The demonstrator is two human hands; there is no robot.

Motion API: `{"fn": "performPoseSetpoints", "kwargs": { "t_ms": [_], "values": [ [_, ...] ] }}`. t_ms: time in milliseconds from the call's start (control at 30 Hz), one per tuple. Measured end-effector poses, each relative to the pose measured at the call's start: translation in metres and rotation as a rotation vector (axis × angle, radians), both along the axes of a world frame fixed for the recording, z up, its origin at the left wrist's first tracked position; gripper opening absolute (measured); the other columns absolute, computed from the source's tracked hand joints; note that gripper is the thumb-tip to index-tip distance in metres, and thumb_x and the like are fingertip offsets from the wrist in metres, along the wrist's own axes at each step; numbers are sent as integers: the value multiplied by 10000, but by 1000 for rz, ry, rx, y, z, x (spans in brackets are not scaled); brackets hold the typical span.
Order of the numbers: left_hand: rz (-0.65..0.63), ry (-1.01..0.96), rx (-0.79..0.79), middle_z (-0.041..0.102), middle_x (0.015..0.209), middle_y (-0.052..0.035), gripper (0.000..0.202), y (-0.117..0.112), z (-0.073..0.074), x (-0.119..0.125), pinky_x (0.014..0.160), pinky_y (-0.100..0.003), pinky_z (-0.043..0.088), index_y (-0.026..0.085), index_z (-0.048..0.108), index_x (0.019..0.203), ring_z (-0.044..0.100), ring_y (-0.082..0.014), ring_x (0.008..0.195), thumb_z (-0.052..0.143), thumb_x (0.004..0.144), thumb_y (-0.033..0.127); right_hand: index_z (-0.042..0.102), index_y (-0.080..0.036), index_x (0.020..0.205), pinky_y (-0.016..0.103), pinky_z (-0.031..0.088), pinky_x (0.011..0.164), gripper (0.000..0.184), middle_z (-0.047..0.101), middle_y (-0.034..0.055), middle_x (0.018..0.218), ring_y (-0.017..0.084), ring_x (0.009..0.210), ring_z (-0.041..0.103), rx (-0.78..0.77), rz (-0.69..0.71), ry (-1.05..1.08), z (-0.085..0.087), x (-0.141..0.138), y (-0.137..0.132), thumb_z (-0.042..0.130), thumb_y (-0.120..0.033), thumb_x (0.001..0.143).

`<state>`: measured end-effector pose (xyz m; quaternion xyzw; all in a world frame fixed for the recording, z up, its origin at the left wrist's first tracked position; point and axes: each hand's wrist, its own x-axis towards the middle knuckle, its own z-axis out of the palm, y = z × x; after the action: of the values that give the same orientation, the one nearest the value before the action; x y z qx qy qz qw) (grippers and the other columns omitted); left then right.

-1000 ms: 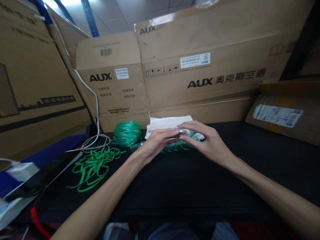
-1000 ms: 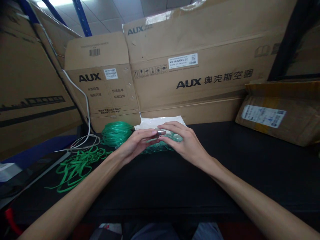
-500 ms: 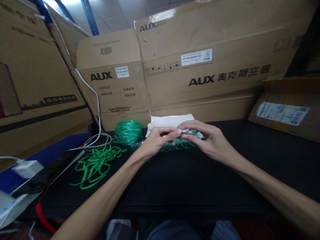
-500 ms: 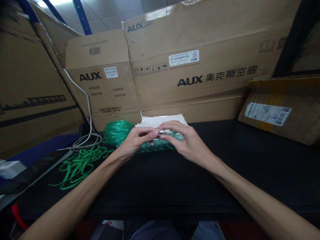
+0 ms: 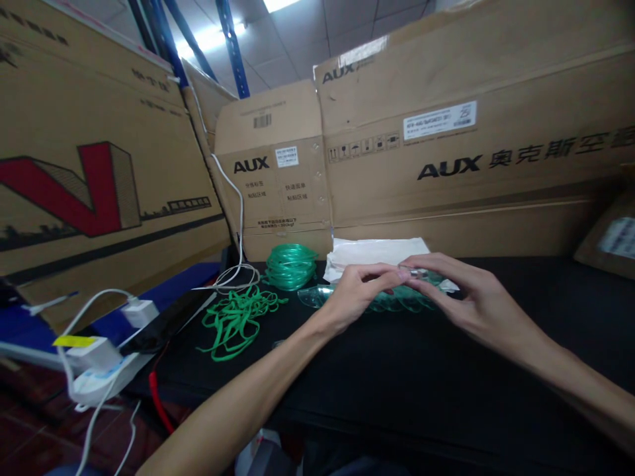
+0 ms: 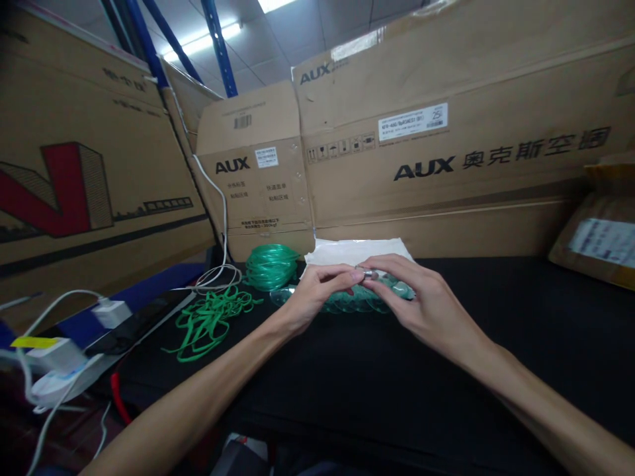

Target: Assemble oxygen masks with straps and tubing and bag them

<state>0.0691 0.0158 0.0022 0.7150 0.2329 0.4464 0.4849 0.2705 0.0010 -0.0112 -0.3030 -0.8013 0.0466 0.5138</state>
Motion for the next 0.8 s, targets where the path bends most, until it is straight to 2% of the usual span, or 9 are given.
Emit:
{"fn": "performPoseSetpoints", "kwargs": {
  "t_ms": [167,300,400,467,600,800],
  "values": [
    [38,16,-20,743,901,-59,289,4,5,-2,777,-300,469,162,793,828,619,-182,824,711,834,439,757,-268,1094,452,539,1021,242,749,64,1202,276,1149,680,-100,24,44,-1,-1,4,640,-424,950],
    [45,57,35,702,792,-31,218,0,14,-6,773,-287,451,149,779,788,568,-151,718,704,851,344,751,-271,1197,537,497,1084,376,724,77,1300,319,1264,633,-226,-15,75,1,0,4,624,-512,937],
    [89,119,158,702,837,-41,234,-3,16,-7,761,-273,451,145,772,822,574,-163,757,649,906,326,708,-273,1292,581,460,1112,454,694,81,1345,340,1294,612,-339,-17,61,5,2,3,630,-534,928],
    [107,149,241,718,916,-55,267,-4,14,-7,777,-268,458,153,771,872,599,-178,828,604,946,347,711,-286,1288,586,455,1115,447,699,72,1332,342,1295,611,-387,24,42,9,4,3,634,-534,926],
    [99,150,281,729,1015,-68,291,-1,9,-7,790,-259,467,161,773,912,620,-178,875,583,965,374,754,-293,1215,565,483,1096,395,746,62,1255,338,1255,643,-385,65,23,12,6,1,637,-530,921],
    [86,166,132,737,900,-43,248,8,6,-8,730,-266,484,163,780,874,616,-144,698,657,899,376,785,-240,1076,472,598,956,316,775,92,1172,319,1113,717,-247,-17,42,7,3,0,672,-474,896]
  ]
}}
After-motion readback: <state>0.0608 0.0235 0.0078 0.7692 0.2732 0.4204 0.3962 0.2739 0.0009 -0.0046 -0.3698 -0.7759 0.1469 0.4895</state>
